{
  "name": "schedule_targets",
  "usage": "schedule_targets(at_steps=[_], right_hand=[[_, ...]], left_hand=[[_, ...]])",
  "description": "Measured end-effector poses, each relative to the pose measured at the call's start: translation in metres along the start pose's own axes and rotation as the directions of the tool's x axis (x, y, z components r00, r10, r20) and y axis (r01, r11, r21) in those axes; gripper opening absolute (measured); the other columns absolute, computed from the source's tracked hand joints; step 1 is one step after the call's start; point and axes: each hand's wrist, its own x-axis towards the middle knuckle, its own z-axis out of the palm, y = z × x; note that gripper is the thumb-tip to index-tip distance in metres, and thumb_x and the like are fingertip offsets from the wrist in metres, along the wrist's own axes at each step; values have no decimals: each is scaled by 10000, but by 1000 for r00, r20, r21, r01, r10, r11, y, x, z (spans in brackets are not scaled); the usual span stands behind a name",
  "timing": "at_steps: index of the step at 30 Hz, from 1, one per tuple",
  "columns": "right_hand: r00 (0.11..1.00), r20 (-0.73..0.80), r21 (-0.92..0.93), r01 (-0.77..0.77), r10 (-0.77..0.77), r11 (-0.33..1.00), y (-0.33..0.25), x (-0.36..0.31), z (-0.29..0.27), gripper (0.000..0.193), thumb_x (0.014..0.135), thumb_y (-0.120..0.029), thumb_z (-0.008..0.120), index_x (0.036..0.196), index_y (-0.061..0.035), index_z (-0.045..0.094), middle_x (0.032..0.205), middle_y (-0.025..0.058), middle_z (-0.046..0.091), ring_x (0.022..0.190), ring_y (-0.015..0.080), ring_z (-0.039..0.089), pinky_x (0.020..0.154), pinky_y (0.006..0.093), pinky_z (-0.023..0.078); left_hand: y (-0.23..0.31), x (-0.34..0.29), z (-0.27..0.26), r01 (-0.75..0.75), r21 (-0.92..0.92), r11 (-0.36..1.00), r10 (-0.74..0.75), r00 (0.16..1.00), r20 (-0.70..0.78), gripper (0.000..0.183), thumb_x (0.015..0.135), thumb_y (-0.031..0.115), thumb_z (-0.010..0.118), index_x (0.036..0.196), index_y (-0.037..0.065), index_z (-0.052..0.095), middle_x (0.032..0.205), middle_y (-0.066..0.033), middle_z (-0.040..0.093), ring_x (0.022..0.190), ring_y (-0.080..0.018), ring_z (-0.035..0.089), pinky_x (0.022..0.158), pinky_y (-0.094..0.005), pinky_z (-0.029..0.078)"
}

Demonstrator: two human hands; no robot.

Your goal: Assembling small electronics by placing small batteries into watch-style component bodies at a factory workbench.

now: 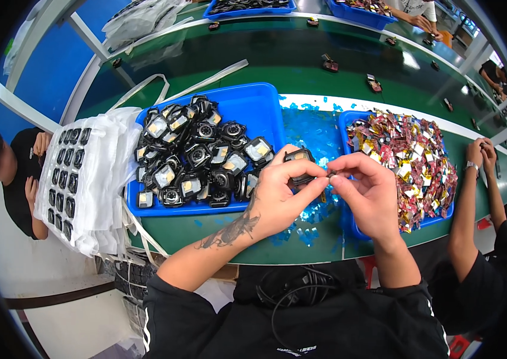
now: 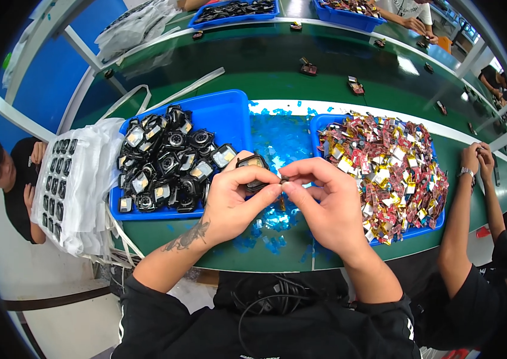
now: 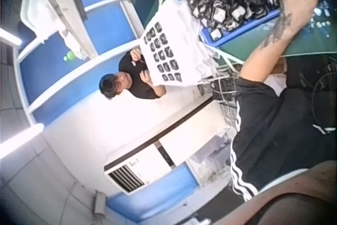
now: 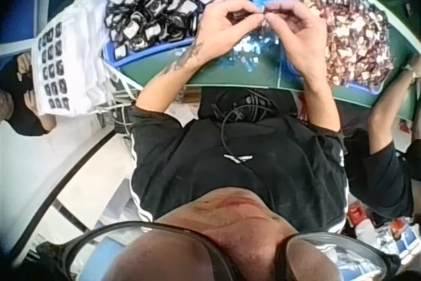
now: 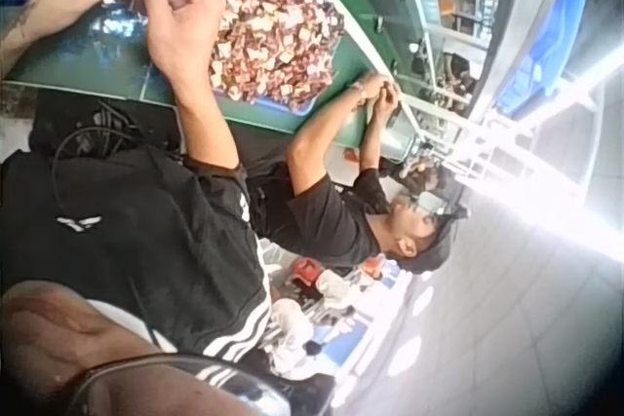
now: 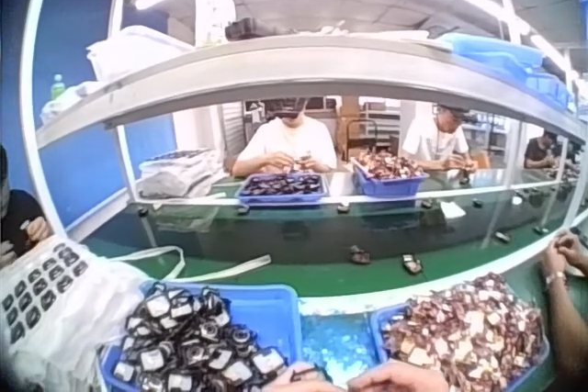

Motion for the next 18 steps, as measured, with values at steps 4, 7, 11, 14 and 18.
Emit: schedule_targets(at_steps=[4,7,11,14,18], right_hand=[[998,-9,83,68,-68,994,9,0,-2,128,891,31,615,1018,46,624,1000,64,614,946,107,591,771,230,527],[994,-83,52,76,-71,996,6,-1,-5,130,897,39,601,1024,58,621,1001,66,625,934,107,600,776,226,512],[995,-8,-64,101,-102,993,2,-1,-2,160,886,40,606,1043,38,638,972,75,651,835,100,615,695,228,495],[992,-67,-234,85,-103,968,3,5,7,165,820,-8,691,984,-12,681,842,38,671,748,71,606,590,204,437],[975,-73,-470,153,-211,869,-2,10,6,103,796,-18,718,897,-15,695,726,17,655,597,46,508,502,217,364]], left_hand=[[10,-1,-3,-97,197,976,84,994,74,126,869,9,611,980,12,670,886,-85,613,874,-195,570,865,-333,469],[11,-2,-1,183,-228,956,-173,983,66,349,937,-20,499,1286,-9,498,1123,-101,574,1016,-147,568,880,-304,492],[-6,-2,-4,246,-430,869,-216,969,118,466,958,-24,432,1404,11,302,1272,-171,535,1118,-200,575,984,-351,470],[-4,-1,-3,329,-475,816,-262,943,204,432,947,-40,467,1368,-23,373,1226,-150,581,1130,-187,578,981,-341,479],[6,2,-7,319,-455,832,-257,947,194,424,918,-38,562,1332,-76,478,1236,-161,603,1116,-184,601,965,-297,497]])
